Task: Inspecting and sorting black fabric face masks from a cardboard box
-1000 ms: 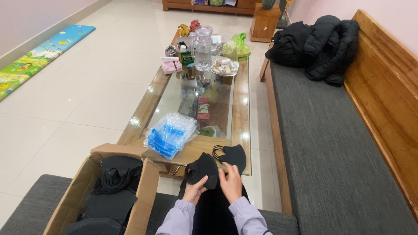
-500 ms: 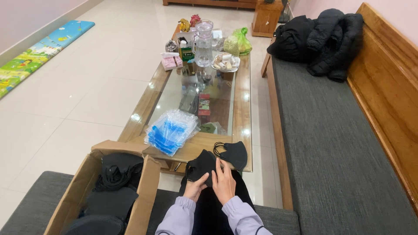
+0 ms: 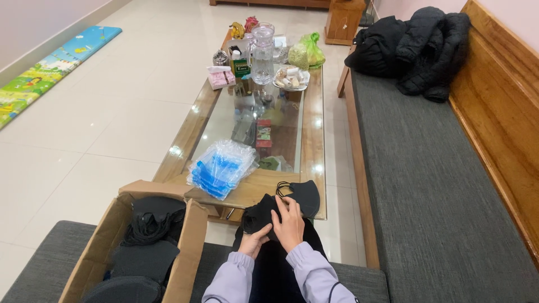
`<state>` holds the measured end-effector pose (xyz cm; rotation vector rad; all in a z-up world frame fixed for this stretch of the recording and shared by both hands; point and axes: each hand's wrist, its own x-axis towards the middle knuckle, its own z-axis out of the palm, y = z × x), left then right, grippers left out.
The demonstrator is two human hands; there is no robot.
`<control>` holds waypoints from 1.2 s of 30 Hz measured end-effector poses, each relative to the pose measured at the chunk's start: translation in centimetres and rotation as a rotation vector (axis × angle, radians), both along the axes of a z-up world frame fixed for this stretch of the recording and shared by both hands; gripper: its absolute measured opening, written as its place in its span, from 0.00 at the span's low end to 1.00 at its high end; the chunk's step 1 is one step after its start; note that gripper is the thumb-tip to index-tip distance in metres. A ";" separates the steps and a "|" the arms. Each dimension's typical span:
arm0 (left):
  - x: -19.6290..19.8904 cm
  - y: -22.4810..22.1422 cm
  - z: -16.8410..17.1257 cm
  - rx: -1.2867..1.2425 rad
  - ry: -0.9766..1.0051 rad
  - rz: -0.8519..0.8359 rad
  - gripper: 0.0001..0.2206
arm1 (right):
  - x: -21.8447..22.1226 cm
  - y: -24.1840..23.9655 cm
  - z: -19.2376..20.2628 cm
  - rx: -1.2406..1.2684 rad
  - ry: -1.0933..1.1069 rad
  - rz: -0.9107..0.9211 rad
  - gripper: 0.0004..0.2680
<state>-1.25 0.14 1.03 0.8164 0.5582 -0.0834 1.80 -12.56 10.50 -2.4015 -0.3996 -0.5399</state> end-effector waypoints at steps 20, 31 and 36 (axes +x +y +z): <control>-0.3 0.0 1.4 -0.050 0.004 0.003 0.26 | -1.0 -0.5 -1.5 0.018 -0.093 0.051 0.18; -0.1 0.1 1.2 -0.039 -0.006 0.007 0.24 | -1.2 -0.3 -0.4 -0.100 -0.306 0.033 0.15; -0.1 0.0 1.2 -0.066 -0.005 0.026 0.21 | -1.2 -0.4 -0.8 0.086 -0.056 -0.010 0.12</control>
